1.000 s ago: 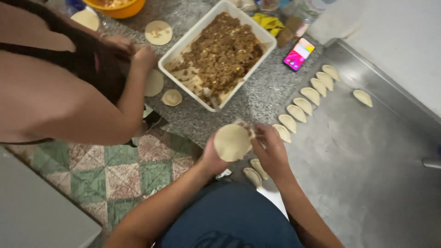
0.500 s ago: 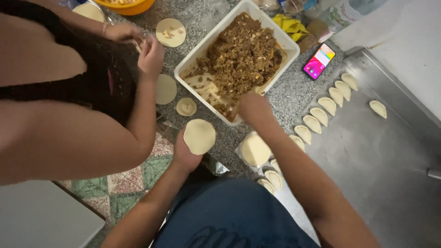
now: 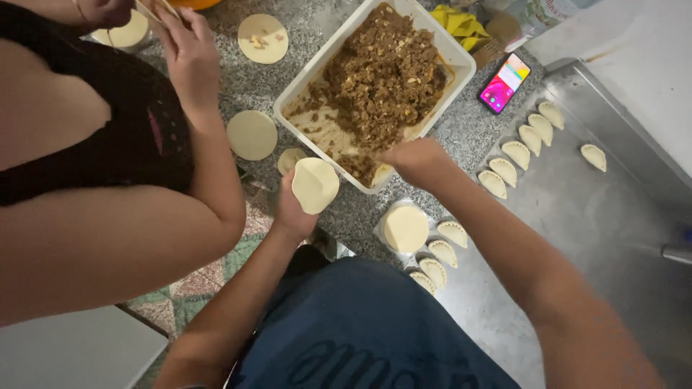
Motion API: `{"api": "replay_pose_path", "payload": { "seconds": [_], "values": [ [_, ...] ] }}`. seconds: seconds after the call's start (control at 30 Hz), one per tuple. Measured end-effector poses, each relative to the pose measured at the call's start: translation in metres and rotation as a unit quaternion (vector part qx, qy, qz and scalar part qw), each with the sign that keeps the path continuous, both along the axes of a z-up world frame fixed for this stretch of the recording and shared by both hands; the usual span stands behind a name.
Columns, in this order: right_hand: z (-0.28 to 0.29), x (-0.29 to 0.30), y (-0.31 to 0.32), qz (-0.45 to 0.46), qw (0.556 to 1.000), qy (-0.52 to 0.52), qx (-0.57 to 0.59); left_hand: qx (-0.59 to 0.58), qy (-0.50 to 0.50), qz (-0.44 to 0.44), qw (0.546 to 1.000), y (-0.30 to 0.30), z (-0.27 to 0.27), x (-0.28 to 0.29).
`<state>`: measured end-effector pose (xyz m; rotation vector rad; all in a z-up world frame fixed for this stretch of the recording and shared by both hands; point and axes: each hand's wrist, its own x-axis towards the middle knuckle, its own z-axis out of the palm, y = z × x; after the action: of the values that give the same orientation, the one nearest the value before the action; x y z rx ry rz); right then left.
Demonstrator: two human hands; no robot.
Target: Assembling empanadas by placing meat filling onto dough circles and folding them to seal.
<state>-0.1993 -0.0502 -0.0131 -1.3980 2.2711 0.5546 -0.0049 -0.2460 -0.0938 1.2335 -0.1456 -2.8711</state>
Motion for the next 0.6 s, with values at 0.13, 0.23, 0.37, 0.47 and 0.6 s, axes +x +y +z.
{"api": "replay_pose_path", "payload": {
  "seconds": [0.13, 0.23, 0.37, 0.47, 0.6],
  "values": [
    [-0.010, 0.020, 0.006, -0.049, 0.996, -0.059, -0.038, -0.015, -0.006, 0.008, 1.000, 0.001, -0.012, -0.004],
    [-0.016, 0.033, 0.005, -0.141, 0.981, -0.132, -0.035, -0.025, -0.007, 0.000, 1.000, 0.003, 0.000, -0.005],
    [0.006, 0.044, 0.003, -0.268, 0.930, -0.241, -0.075, -0.025, -0.013, 0.004, 1.000, 0.004, 0.006, -0.005],
    [0.026, 0.055, 0.002, -0.355, 0.874, -0.290, -0.157, -0.015, -0.032, 0.000, 0.999, 0.003, 0.020, -0.009],
    [0.008, 0.066, 0.027, -0.477, 0.740, -0.380, -0.284, -0.015, -0.046, -0.003, 0.999, 0.002, 0.033, -0.005]
  ]
}}
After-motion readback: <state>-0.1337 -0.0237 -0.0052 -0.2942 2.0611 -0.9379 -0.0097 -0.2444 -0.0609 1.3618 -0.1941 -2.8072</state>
